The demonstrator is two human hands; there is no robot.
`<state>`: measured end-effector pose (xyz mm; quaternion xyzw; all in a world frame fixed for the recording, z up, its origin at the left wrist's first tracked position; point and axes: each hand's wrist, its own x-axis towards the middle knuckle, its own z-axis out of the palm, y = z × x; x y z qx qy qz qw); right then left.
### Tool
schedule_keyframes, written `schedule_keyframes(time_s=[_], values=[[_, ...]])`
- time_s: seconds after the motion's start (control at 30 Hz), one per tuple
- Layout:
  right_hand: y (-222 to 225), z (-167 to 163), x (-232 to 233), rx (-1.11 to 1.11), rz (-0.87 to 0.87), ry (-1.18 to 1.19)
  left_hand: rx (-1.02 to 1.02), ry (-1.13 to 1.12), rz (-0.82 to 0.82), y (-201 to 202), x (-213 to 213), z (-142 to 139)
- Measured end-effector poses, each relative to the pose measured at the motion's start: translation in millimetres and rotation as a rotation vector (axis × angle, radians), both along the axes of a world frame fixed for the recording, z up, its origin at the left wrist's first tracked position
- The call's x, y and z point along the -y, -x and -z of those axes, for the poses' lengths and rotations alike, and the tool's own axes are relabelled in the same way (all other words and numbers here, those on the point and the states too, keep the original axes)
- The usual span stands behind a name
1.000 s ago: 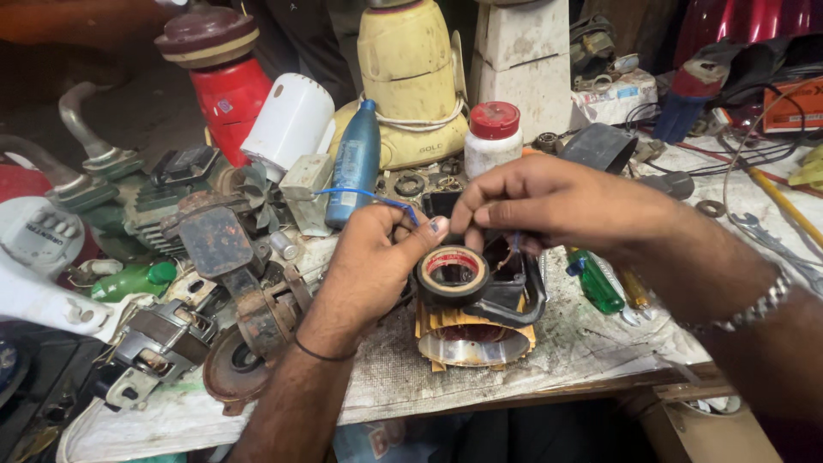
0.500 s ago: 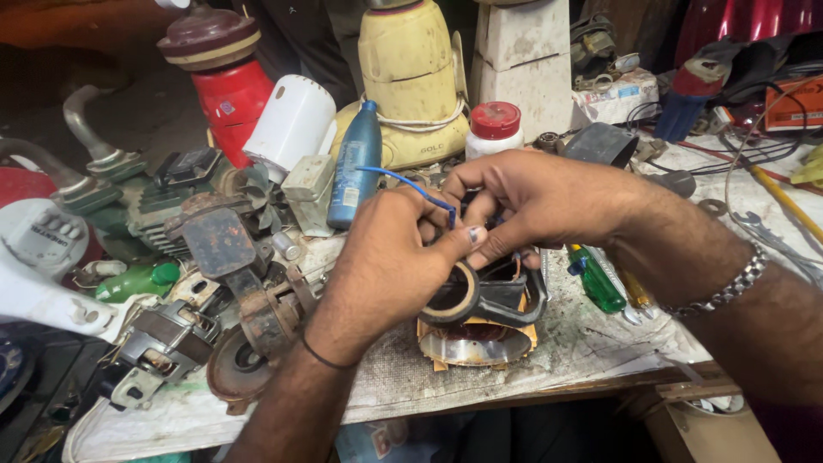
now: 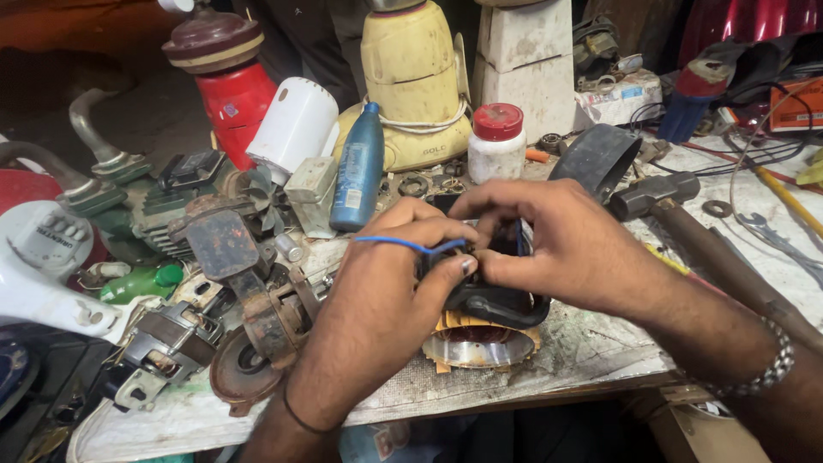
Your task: The person strips the insulation from a blue wire using pliers, twists the exposed strands, and then wraps the connection with black electrical tape. The person repeats this process for a second wire connection on the same device.
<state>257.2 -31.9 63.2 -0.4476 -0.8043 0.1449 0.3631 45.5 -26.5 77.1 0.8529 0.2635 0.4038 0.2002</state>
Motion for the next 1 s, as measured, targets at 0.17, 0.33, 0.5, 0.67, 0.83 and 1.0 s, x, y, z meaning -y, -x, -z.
schedule_keyframes(time_s=[0.17,0.33,0.5,0.67,0.83,1.0], values=[[-6,-3,-9,0.146,-0.127,-0.001,-0.035,-0.012,-0.103,3,9,-1],[-12,2,-17,0.270,-0.187,-0.083,0.035,-0.168,-0.057,-4,13,1],[-23,10,-24,0.284,-0.346,-0.262,0.019,-0.133,-0.047,-7,12,6],[-22,2,-16,0.605,-0.008,-0.480,0.010,-0.205,-0.123,-2,11,7],[-20,-11,15,0.538,0.074,-0.519,0.042,-0.111,-0.168,-2,9,12],[-12,-8,22,0.533,0.150,-0.414,0.146,0.267,-0.263,-9,-3,28]])
